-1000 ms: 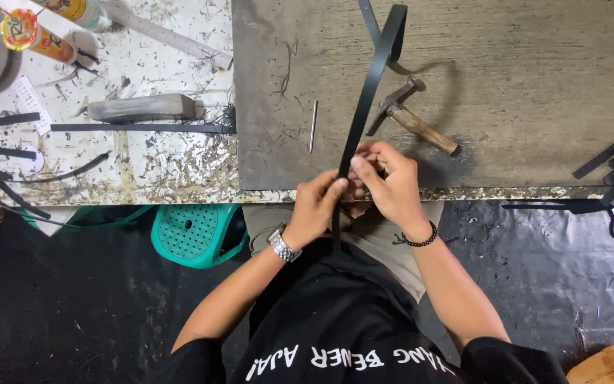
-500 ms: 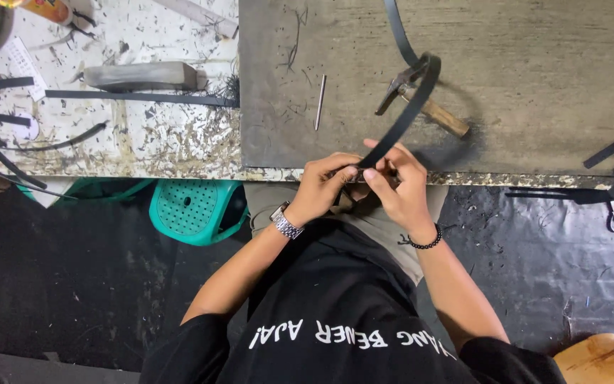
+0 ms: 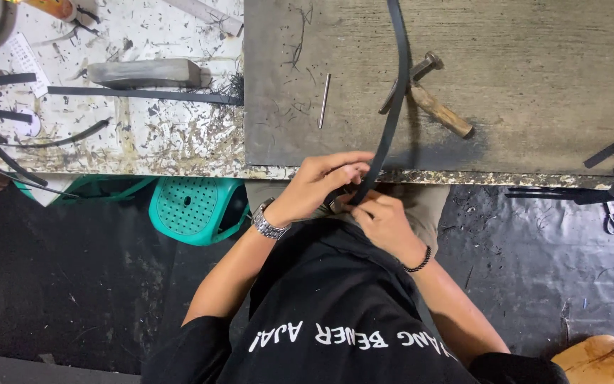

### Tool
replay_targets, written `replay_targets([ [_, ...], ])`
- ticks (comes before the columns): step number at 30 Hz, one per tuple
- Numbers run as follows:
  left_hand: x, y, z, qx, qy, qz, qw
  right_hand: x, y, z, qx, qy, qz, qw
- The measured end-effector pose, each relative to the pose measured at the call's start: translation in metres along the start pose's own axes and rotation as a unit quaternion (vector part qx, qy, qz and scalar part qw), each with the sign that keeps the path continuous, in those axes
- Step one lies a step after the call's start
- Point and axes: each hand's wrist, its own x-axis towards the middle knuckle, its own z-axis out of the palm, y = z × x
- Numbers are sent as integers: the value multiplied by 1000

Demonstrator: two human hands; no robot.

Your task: The person selects a long black leather strip and places it on a workbench. Using a nail and a hammer, they drive a series of nails along the length of the strip. After finishing, they place the strip aside and pick up another strip to repeat the process.

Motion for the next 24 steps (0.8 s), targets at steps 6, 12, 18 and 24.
replay_targets([
  [6,10,1,11,25,66,-29,997,28,-39,-6,-3,30,-25,999],
  [12,5,0,15,-72,83,-42,993,25,-37,-6,-11,55,-53,997],
  [18,0,21,19,-88,58,-19,994,38,-79,-24,-14,118,-95,988],
  [24,3,17,16,-56,31,8,998,19,-70,-28,-7,159,-128,979],
])
